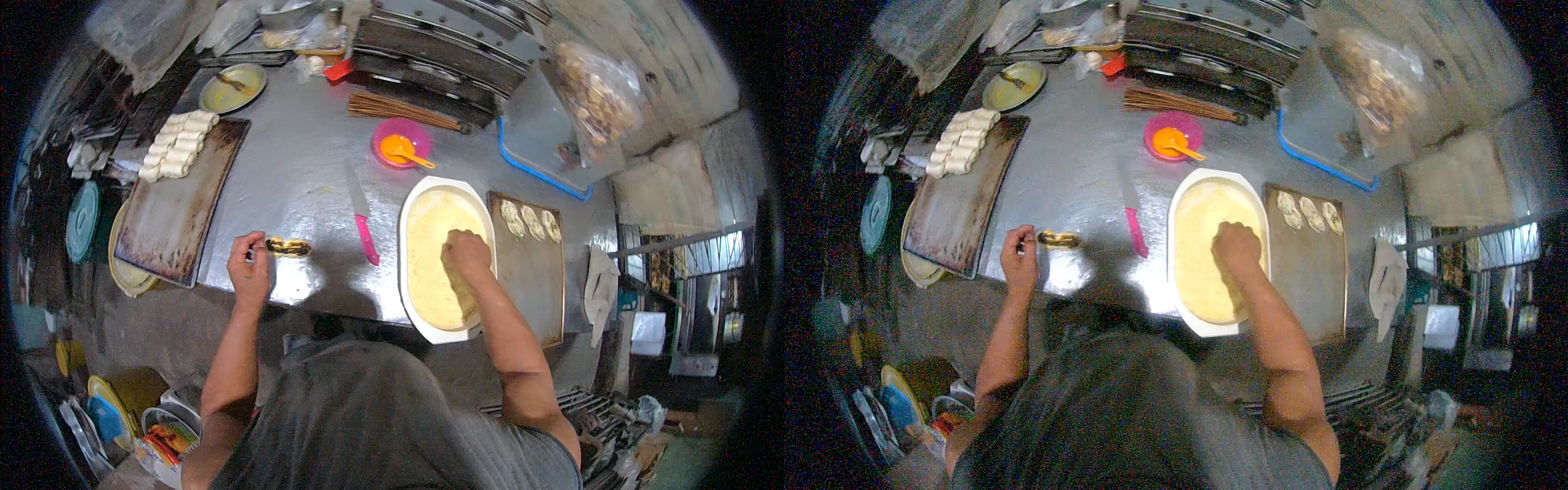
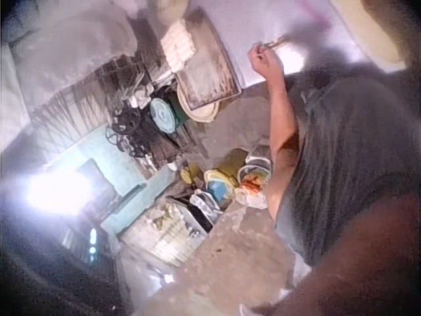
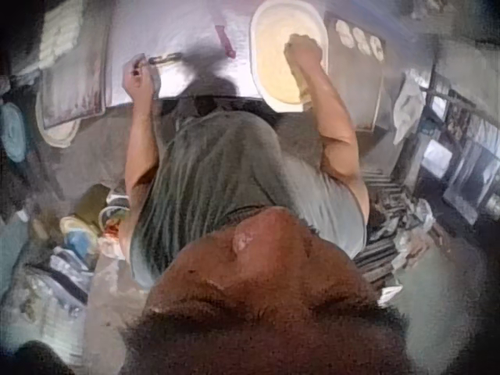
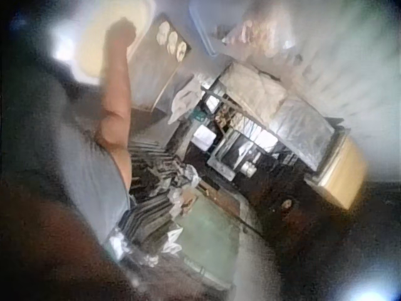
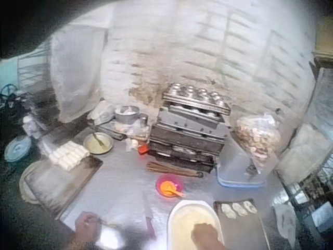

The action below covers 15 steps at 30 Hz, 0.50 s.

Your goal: The person slices cylindrical dough pieces, brushes them with a yellow liquid, and coats them in a grainy mixture before placing them on a baking tray. The process is repeated for multiple pieces in a commercial kitchen setting.

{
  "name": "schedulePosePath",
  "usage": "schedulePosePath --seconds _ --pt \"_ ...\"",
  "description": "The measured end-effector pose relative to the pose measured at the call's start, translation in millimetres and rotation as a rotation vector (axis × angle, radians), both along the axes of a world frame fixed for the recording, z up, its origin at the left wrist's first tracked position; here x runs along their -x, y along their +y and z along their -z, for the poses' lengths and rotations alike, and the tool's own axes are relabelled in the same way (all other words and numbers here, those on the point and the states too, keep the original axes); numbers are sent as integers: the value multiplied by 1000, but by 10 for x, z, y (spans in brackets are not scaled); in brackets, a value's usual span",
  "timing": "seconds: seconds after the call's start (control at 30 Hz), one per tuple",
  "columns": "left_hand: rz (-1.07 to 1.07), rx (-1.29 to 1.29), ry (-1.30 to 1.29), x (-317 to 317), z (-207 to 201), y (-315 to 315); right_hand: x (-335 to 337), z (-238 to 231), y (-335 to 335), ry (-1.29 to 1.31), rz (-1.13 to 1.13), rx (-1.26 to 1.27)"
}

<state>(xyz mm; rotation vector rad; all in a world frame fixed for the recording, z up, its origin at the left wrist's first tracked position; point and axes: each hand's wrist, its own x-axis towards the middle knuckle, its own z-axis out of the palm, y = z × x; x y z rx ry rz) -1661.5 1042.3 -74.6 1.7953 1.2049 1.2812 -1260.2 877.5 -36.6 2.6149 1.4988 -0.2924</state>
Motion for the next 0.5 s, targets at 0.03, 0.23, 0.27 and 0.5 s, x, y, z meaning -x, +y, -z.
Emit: schedulePosePath --seconds 0.03,0.23,0.27,0.5 --pt "51 20 20 -125 -30 -29 -56 67 -22 29 -6 10" --pt "265 34 32 -759 -136 -328 -397 70 -252 422 155 -310" --pt "285 31 41 -833 -140 -388 -515 97 -327 603 250 -348" --pt "405 158 121 -1340 24 -893 -1915 10 -1013 1299 800 -733"
